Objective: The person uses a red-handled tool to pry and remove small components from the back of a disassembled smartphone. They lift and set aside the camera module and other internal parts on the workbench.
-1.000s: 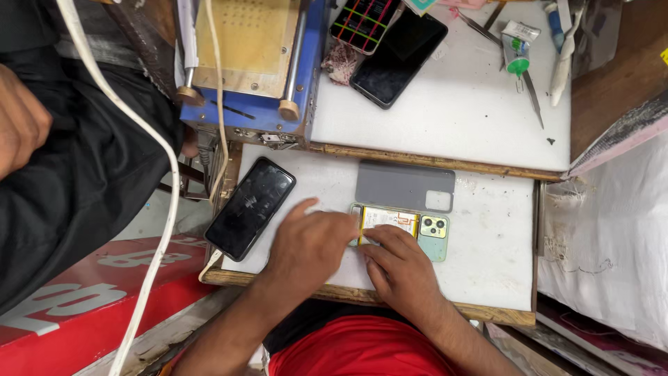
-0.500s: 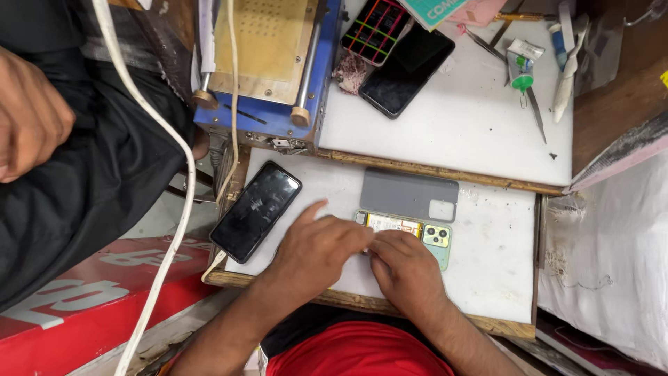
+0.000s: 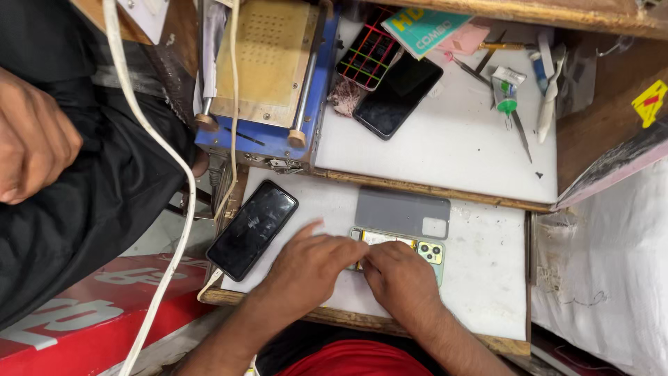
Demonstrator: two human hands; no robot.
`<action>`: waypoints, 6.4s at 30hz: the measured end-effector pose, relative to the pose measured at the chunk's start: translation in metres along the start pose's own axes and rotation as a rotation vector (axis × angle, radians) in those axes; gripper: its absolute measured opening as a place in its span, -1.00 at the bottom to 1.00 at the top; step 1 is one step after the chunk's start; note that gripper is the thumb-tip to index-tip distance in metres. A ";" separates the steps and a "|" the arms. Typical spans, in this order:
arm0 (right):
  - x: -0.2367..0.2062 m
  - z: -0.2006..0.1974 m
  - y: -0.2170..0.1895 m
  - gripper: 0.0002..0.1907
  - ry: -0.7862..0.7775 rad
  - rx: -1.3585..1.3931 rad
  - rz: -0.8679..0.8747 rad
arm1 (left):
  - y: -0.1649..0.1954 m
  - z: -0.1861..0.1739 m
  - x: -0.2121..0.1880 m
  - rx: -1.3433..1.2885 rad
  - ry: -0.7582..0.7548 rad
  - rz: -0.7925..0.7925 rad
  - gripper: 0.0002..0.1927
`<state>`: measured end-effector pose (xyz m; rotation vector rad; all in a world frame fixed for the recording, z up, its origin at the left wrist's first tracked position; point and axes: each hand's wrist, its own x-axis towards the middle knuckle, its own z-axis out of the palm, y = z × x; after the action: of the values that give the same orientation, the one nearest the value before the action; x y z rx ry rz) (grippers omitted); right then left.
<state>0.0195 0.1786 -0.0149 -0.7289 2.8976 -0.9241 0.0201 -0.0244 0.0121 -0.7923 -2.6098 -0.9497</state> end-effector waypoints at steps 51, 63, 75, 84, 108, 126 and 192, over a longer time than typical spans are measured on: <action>0.076 -0.040 0.046 -0.81 -0.272 -0.391 -0.210 | -0.001 0.016 -0.030 -0.013 0.183 -0.089 -0.61; 0.028 -0.051 0.066 -0.88 0.029 -0.168 -0.019 | 0.010 0.013 -0.020 0.023 0.030 0.048 -0.65; -0.024 -0.025 0.041 -0.40 -0.015 -0.136 -0.144 | 0.021 0.008 -0.010 0.062 -0.028 0.017 -0.80; -0.012 -0.015 0.043 -0.40 -0.111 -0.204 -0.112 | 0.017 0.005 -0.004 0.096 -0.092 -0.055 -0.80; -0.020 -0.001 0.018 -0.84 0.037 0.042 -0.131 | 0.002 0.009 -0.007 0.061 -0.275 -0.205 -0.79; -0.015 -0.003 0.016 -0.70 -0.035 0.043 -0.037 | 0.015 -0.001 0.005 0.058 -0.068 0.030 -0.78; -0.013 -0.036 0.009 -0.90 0.165 0.412 0.096 | 0.030 0.040 0.006 -0.614 0.178 -0.480 -0.89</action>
<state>0.0215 0.2101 0.0084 -0.4967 2.6960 -1.5645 0.0308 0.0233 -0.0002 -0.1555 -2.3974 -1.9084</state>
